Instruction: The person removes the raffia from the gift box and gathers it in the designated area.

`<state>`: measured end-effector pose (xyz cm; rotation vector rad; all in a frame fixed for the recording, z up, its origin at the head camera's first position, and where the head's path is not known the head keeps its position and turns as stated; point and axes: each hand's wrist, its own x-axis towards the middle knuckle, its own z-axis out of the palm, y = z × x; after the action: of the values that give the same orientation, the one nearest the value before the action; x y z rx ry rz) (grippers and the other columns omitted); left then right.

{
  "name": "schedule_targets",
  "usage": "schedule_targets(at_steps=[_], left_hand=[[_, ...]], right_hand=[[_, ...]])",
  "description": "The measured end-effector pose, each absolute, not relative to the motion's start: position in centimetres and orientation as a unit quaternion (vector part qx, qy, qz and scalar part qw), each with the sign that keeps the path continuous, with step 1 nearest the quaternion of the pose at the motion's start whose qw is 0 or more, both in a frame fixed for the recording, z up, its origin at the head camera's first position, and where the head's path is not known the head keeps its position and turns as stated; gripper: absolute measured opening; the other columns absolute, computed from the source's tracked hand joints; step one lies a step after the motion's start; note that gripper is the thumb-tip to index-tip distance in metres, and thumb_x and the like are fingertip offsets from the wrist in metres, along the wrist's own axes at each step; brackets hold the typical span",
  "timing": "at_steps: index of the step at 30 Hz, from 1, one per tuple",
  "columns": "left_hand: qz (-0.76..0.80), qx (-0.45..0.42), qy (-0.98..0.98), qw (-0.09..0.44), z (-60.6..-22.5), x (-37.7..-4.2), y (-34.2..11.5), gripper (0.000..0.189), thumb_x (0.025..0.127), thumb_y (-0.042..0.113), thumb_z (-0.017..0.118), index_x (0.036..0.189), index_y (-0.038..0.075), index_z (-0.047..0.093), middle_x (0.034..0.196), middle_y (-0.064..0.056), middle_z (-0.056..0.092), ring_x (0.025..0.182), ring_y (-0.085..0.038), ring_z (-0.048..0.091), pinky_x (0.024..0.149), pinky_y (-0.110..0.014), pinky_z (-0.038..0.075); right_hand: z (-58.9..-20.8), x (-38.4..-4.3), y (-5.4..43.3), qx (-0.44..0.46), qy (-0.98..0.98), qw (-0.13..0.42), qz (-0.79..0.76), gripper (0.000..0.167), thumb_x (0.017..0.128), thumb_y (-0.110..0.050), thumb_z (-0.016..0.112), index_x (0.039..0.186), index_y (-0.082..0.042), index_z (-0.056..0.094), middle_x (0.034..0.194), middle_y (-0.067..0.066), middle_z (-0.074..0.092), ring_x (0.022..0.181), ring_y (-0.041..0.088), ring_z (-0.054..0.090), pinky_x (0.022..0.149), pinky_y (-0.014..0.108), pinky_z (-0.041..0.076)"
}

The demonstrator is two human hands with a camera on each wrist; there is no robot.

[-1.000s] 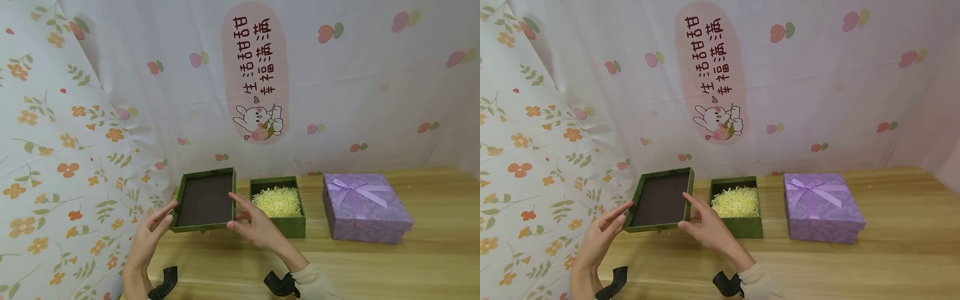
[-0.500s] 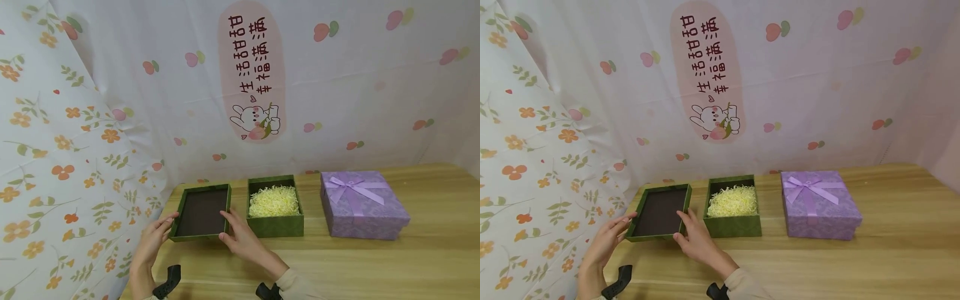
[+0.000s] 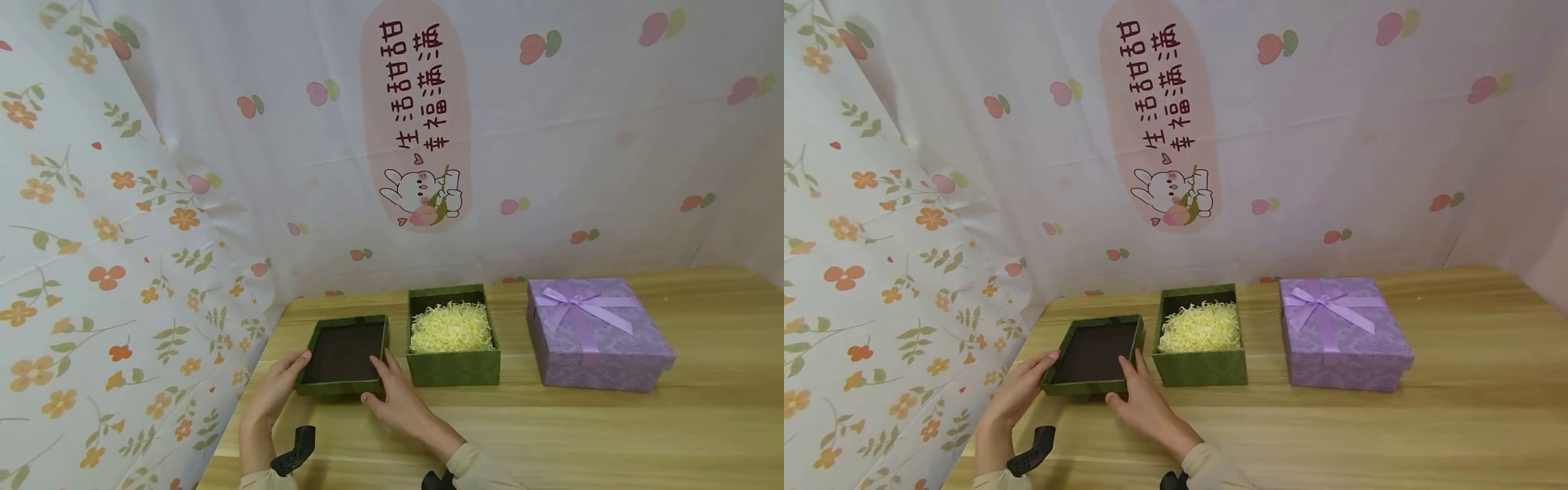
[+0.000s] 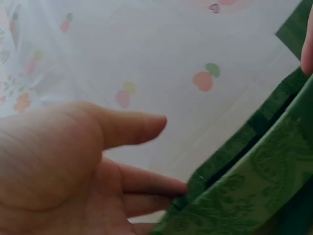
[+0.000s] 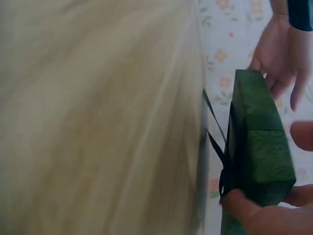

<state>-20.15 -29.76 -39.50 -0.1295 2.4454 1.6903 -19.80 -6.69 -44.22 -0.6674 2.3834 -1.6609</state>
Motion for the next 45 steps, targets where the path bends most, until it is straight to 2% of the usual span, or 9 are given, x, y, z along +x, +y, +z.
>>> schedule_targets(at_steps=[8,17,22,26,29,31,37,40,45], left_hand=[[0.575,-0.032,0.813,0.086,-40.4,-20.9,-28.9,0.068,0.097,0.036,0.048,0.142,-0.008,0.023,0.148,-0.028,0.015,0.135,-0.044,0.009,0.103,-0.063,0.012],[0.546,-0.030,0.831,0.099,-41.1,-21.2,-28.5,0.069,0.099,0.035,0.046,0.141,-0.013,0.022,0.146,-0.032,0.018,0.133,-0.047,0.012,0.103,-0.062,0.018],[0.527,-0.031,0.845,0.088,-40.8,-21.1,-28.4,0.065,0.100,0.033,0.043,0.141,-0.013,0.023,0.145,-0.032,0.019,0.132,-0.048,0.014,0.102,-0.061,0.020],[0.484,-0.026,0.873,0.047,-39.7,-20.8,-28.2,0.065,0.098,0.039,0.045,0.143,-0.005,0.027,0.147,-0.030,0.019,0.132,-0.049,0.016,0.101,-0.063,0.021],[0.473,0.003,0.881,0.020,-38.5,-20.9,-27.1,0.065,0.096,0.042,0.048,0.144,0.002,0.029,0.149,-0.025,0.019,0.133,-0.047,0.016,0.101,-0.063,0.021],[0.468,0.042,0.883,0.007,-37.9,-21.0,-25.9,0.065,0.095,0.041,0.052,0.145,0.005,0.030,0.149,-0.022,0.020,0.135,-0.044,0.016,0.102,-0.062,0.021],[0.417,0.149,0.897,0.001,-37.7,-21.5,-19.9,0.077,0.086,0.042,0.065,0.148,0.015,0.027,0.152,-0.014,0.019,0.136,-0.036,0.022,0.101,-0.059,0.027],[0.406,0.184,0.895,0.016,-38.4,-22.5,-16.6,0.093,0.080,0.051,0.068,0.151,0.020,0.016,0.155,-0.010,0.005,0.138,-0.034,0.012,0.101,-0.060,0.025],[0.410,0.204,0.889,0.003,-40.1,-24.1,-13.2,0.112,0.072,0.053,0.074,0.152,0.017,0.003,0.153,-0.006,-0.015,0.139,-0.034,-0.007,0.104,-0.063,0.008]], right_hand=[[-45.0,-20.0,-6.7,-0.197,0.794,0.119,-0.563,0.077,0.088,-0.031,0.064,0.149,-0.007,0.021,0.151,0.026,-0.004,0.131,0.051,0.016,0.092,0.064,0.032],[-44.6,-20.2,-6.2,-0.199,0.808,0.151,-0.534,0.077,0.087,-0.033,0.065,0.148,-0.008,0.025,0.148,0.031,-0.002,0.130,0.051,0.020,0.090,0.063,0.035],[-41.1,-18.7,-4.4,-0.264,0.852,0.186,-0.412,0.062,0.089,-0.035,0.063,0.141,-0.008,0.041,0.148,0.028,0.015,0.132,0.042,0.026,0.093,0.054,0.039],[-36.9,-17.3,-1.3,-0.385,0.831,0.215,-0.338,0.051,0.093,-0.038,0.055,0.137,-0.012,0.048,0.143,0.011,0.038,0.128,0.023,0.039,0.095,0.037,0.042],[-34.4,-16.9,1.5,-0.428,0.808,0.204,-0.350,0.048,0.096,-0.039,0.051,0.136,-0.012,0.049,0.134,-0.001,0.049,0.117,0.011,0.049,0.092,0.031,0.044],[-33.3,-17.1,3.4,-0.425,0.808,0.183,-0.366,0.049,0.096,-0.040,0.049,0.135,-0.011,0.049,0.130,-0.004,0.053,0.110,0.008,0.054,0.089,0.029,0.046],[-32.0,-19.3,7.6,-0.349,0.826,0.134,-0.422,0.048,0.097,-0.035,0.050,0.134,-0.004,0.048,0.127,0.008,0.056,0.114,0.025,0.053,0.092,0.045,0.044],[-32.1,-21.1,8.5,-0.315,0.840,0.108,-0.430,0.050,0.097,-0.033,0.051,0.135,-0.002,0.045,0.132,0.015,0.050,0.121,0.034,0.046,0.094,0.052,0.039],[-33.3,-23.9,8.1,-0.292,0.873,0.073,-0.384,0.054,0.096,-0.035,0.052,0.136,0.001,0.044,0.136,0.020,0.045,0.122,0.043,0.041,0.094,0.058,0.037]])
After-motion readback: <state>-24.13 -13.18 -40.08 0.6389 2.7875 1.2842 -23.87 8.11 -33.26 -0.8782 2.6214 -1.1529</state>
